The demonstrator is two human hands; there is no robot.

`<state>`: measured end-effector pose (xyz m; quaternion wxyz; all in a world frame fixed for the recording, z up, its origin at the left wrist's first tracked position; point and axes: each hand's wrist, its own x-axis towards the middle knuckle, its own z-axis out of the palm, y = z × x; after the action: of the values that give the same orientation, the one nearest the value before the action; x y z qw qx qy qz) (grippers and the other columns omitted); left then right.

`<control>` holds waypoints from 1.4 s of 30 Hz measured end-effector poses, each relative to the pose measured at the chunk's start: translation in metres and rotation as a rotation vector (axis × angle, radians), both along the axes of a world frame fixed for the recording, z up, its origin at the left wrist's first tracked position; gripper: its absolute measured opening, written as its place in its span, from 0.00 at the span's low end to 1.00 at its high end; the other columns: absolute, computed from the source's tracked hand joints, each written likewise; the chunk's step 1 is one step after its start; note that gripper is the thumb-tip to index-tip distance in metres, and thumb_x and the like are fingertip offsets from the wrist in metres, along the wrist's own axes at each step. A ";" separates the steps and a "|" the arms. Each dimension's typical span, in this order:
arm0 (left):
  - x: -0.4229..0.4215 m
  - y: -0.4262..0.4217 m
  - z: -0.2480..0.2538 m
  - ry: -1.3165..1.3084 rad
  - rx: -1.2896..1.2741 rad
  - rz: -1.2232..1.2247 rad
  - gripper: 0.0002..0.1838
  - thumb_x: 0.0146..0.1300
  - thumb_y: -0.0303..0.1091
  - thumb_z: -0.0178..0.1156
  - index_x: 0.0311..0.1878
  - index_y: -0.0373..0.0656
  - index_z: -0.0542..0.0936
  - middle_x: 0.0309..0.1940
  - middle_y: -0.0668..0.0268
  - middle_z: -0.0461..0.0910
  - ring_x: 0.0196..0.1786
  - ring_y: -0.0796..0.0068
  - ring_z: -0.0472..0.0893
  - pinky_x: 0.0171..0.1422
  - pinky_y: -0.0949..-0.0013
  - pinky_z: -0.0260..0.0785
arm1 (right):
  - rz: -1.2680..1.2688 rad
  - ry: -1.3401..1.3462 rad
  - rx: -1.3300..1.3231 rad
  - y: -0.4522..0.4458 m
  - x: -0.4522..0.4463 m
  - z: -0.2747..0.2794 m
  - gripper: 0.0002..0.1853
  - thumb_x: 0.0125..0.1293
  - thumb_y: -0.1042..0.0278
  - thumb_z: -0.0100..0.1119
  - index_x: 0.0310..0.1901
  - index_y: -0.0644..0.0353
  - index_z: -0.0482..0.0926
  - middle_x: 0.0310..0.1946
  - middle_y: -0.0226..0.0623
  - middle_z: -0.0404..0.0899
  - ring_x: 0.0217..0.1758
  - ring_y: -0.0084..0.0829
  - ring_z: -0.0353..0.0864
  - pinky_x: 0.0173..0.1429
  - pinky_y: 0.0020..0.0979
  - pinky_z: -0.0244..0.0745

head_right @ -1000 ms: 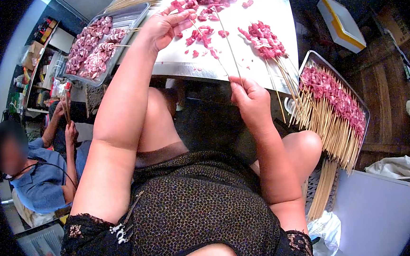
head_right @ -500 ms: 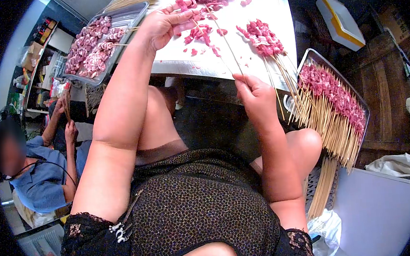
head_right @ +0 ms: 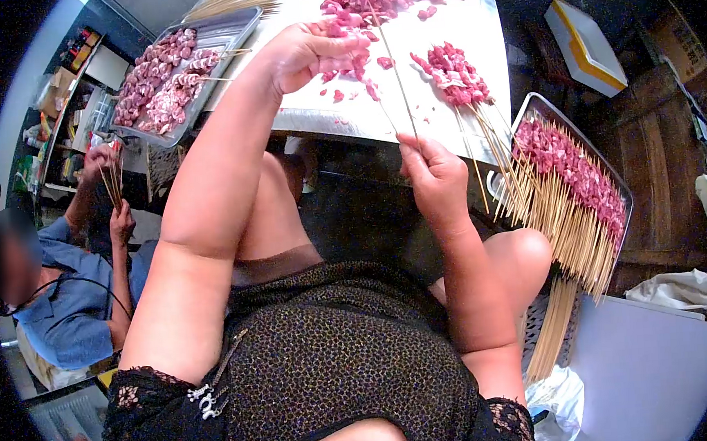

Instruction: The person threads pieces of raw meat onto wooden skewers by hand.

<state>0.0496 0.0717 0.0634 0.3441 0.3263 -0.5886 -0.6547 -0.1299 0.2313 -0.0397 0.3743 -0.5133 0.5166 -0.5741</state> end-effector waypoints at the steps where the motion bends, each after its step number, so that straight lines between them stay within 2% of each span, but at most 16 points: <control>1: -0.003 0.005 0.000 -0.003 -0.002 0.010 0.13 0.59 0.26 0.60 0.47 0.33 0.75 0.43 0.53 0.80 0.43 0.68 0.82 0.47 0.68 0.77 | 0.001 0.001 0.000 0.000 0.000 0.001 0.10 0.62 0.72 0.57 0.44 0.64 0.81 0.20 0.26 0.74 0.22 0.14 0.70 0.28 0.18 0.66; 4: -0.004 0.003 -0.007 0.066 0.089 0.016 0.16 0.58 0.29 0.62 0.48 0.32 0.74 0.42 0.53 0.80 0.43 0.68 0.82 0.47 0.66 0.77 | -0.052 -0.001 -0.010 -0.001 -0.002 0.006 0.10 0.63 0.73 0.56 0.44 0.65 0.80 0.21 0.26 0.74 0.23 0.14 0.70 0.29 0.18 0.65; 5: -0.003 -0.004 -0.018 -0.003 0.115 -0.001 0.22 0.59 0.38 0.62 0.50 0.32 0.71 0.41 0.51 0.80 0.42 0.67 0.82 0.47 0.65 0.78 | -0.047 -0.019 -0.015 -0.001 -0.004 0.005 0.10 0.64 0.72 0.55 0.45 0.65 0.80 0.22 0.24 0.73 0.23 0.13 0.67 0.28 0.16 0.61; 6: -0.004 -0.002 -0.014 -0.001 0.112 0.001 0.22 0.59 0.38 0.62 0.50 0.32 0.71 0.41 0.51 0.80 0.42 0.67 0.82 0.47 0.65 0.78 | -0.043 -0.038 -0.020 -0.001 -0.005 0.005 0.11 0.65 0.72 0.54 0.46 0.65 0.79 0.23 0.23 0.72 0.23 0.11 0.64 0.27 0.14 0.57; 8: -0.004 0.005 -0.009 -0.119 0.299 -0.108 0.27 0.60 0.49 0.59 0.50 0.33 0.71 0.40 0.51 0.80 0.41 0.65 0.83 0.46 0.64 0.78 | -0.048 -0.047 -0.014 -0.002 -0.007 0.003 0.11 0.65 0.72 0.54 0.46 0.65 0.79 0.23 0.23 0.72 0.23 0.11 0.64 0.27 0.14 0.57; 9: -0.008 0.013 0.000 -0.147 0.299 -0.077 0.28 0.64 0.52 0.52 0.50 0.33 0.71 0.39 0.50 0.80 0.40 0.63 0.83 0.46 0.64 0.78 | -0.039 -0.039 -0.018 -0.002 -0.007 0.004 0.11 0.65 0.72 0.54 0.46 0.65 0.79 0.23 0.23 0.72 0.23 0.11 0.64 0.26 0.14 0.57; 10: -0.009 0.008 -0.005 -0.148 0.299 -0.078 0.28 0.64 0.52 0.52 0.50 0.33 0.71 0.39 0.50 0.80 0.40 0.63 0.83 0.46 0.64 0.78 | -0.031 -0.032 -0.022 -0.002 -0.007 0.003 0.11 0.65 0.72 0.54 0.46 0.65 0.79 0.23 0.23 0.72 0.23 0.11 0.64 0.26 0.14 0.57; 12: -0.010 -0.001 -0.014 0.193 0.200 0.042 0.24 0.68 0.47 0.48 0.51 0.32 0.71 0.42 0.49 0.79 0.43 0.62 0.82 0.44 0.65 0.78 | -0.029 -0.026 -0.002 -0.002 -0.007 0.002 0.10 0.64 0.72 0.54 0.45 0.65 0.80 0.22 0.24 0.73 0.23 0.13 0.66 0.28 0.15 0.60; 13: -0.013 -0.002 -0.015 0.253 0.156 0.171 0.20 0.70 0.41 0.46 0.52 0.31 0.70 0.46 0.47 0.78 0.45 0.62 0.82 0.44 0.65 0.79 | -0.026 -0.020 0.017 -0.001 -0.006 0.002 0.10 0.64 0.73 0.55 0.44 0.66 0.80 0.21 0.24 0.73 0.23 0.14 0.69 0.29 0.17 0.64; 14: -0.013 -0.003 -0.015 0.253 0.156 0.170 0.20 0.70 0.41 0.46 0.52 0.31 0.70 0.46 0.47 0.78 0.45 0.62 0.82 0.44 0.65 0.79 | -0.027 -0.020 0.018 -0.001 -0.005 0.002 0.10 0.64 0.73 0.55 0.44 0.66 0.80 0.21 0.24 0.73 0.23 0.14 0.69 0.29 0.17 0.64; 16: -0.014 -0.002 -0.014 0.272 0.153 0.248 0.16 0.69 0.35 0.47 0.51 0.33 0.72 0.45 0.49 0.78 0.48 0.56 0.80 0.51 0.60 0.77 | -0.018 0.005 0.025 0.000 -0.004 0.003 0.10 0.64 0.72 0.55 0.43 0.65 0.80 0.20 0.24 0.73 0.22 0.14 0.69 0.28 0.17 0.64; 20: -0.016 0.003 -0.010 0.252 0.136 0.244 0.17 0.70 0.34 0.44 0.53 0.30 0.69 0.47 0.47 0.77 0.48 0.59 0.80 0.50 0.63 0.78 | -0.023 0.006 0.032 -0.001 -0.004 0.001 0.10 0.63 0.72 0.56 0.43 0.65 0.81 0.19 0.25 0.73 0.22 0.13 0.69 0.28 0.17 0.64; 29: -0.022 0.015 -0.007 0.312 0.162 0.233 0.15 0.70 0.32 0.44 0.51 0.31 0.70 0.48 0.46 0.76 0.51 0.56 0.79 0.54 0.60 0.76 | -0.057 0.088 -0.035 -0.005 -0.002 -0.002 0.10 0.63 0.72 0.56 0.43 0.65 0.81 0.19 0.25 0.73 0.22 0.14 0.69 0.28 0.18 0.65; 35: -0.026 0.017 -0.012 0.288 0.174 0.190 0.13 0.69 0.33 0.46 0.50 0.33 0.70 0.49 0.47 0.76 0.52 0.57 0.78 0.54 0.60 0.75 | 0.040 -0.105 0.012 -0.003 -0.002 0.000 0.10 0.64 0.71 0.55 0.44 0.67 0.80 0.20 0.24 0.73 0.22 0.12 0.67 0.27 0.16 0.63; 37: -0.022 0.012 -0.010 0.190 0.170 0.151 0.13 0.69 0.32 0.47 0.51 0.33 0.70 0.48 0.48 0.76 0.51 0.58 0.79 0.53 0.62 0.75 | 0.027 -0.125 0.050 -0.004 -0.004 0.000 0.11 0.64 0.71 0.55 0.44 0.67 0.79 0.20 0.24 0.72 0.21 0.12 0.66 0.26 0.15 0.61; 42: -0.019 0.001 -0.011 0.444 0.142 0.307 0.12 0.68 0.30 0.47 0.51 0.33 0.70 0.47 0.50 0.77 0.49 0.61 0.80 0.52 0.63 0.76 | 0.019 -0.067 0.061 -0.002 -0.007 0.002 0.11 0.64 0.70 0.54 0.45 0.66 0.79 0.19 0.23 0.72 0.21 0.12 0.66 0.25 0.16 0.61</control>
<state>0.0306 0.0731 0.0525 0.5363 0.2834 -0.3951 -0.6899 -0.1367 0.2296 -0.0375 0.4123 -0.4868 0.5164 -0.5714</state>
